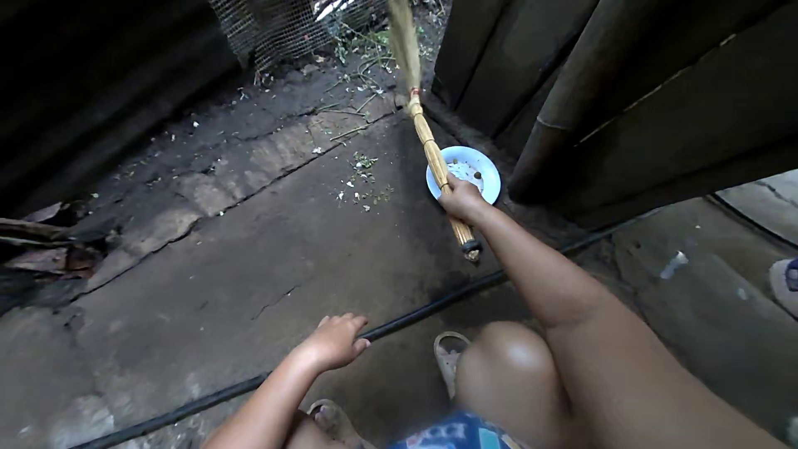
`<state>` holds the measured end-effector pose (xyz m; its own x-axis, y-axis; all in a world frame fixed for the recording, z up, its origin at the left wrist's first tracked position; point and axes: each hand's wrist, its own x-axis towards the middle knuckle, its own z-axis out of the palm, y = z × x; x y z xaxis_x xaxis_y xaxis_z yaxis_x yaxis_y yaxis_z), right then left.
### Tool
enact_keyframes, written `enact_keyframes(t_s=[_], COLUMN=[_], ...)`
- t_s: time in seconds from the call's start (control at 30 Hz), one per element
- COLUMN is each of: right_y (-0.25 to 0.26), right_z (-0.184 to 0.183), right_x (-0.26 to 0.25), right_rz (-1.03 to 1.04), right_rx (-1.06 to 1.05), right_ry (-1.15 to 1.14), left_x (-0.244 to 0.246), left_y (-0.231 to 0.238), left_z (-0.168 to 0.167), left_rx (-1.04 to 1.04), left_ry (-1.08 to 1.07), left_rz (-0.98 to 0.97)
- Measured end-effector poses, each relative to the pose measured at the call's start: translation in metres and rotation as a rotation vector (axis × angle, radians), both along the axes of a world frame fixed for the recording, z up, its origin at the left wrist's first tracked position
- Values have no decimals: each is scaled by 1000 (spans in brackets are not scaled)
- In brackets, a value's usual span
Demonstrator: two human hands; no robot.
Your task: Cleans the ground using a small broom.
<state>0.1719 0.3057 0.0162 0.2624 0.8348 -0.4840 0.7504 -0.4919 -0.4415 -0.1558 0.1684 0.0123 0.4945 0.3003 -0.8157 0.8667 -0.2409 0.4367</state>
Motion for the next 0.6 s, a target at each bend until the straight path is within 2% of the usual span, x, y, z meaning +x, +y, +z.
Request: enact_keyframes(t_s=[0.07, 0.13, 0.23, 0.4, 0.6], right_y=[1, 4, -10, -93, -212], right_z=[-1, -2, 0, 32, 64], right_x=[-11, -13, 5, 61, 182], right_rz=[14, 48, 154, 361, 649], right_rx=[-83, -140, -71, 65, 188], right_ry=[-79, -51, 64, -149, -379], left_x=[1, 3, 4, -9, -11], left_y=[2, 3, 1, 1, 9], left_z=[-1, 0, -1, 2, 10], left_rx=[-5, -3, -11, -3, 14], left_ry=[12, 11, -11, -34, -60], left_rz=[-4, -8, -15, 36, 72])
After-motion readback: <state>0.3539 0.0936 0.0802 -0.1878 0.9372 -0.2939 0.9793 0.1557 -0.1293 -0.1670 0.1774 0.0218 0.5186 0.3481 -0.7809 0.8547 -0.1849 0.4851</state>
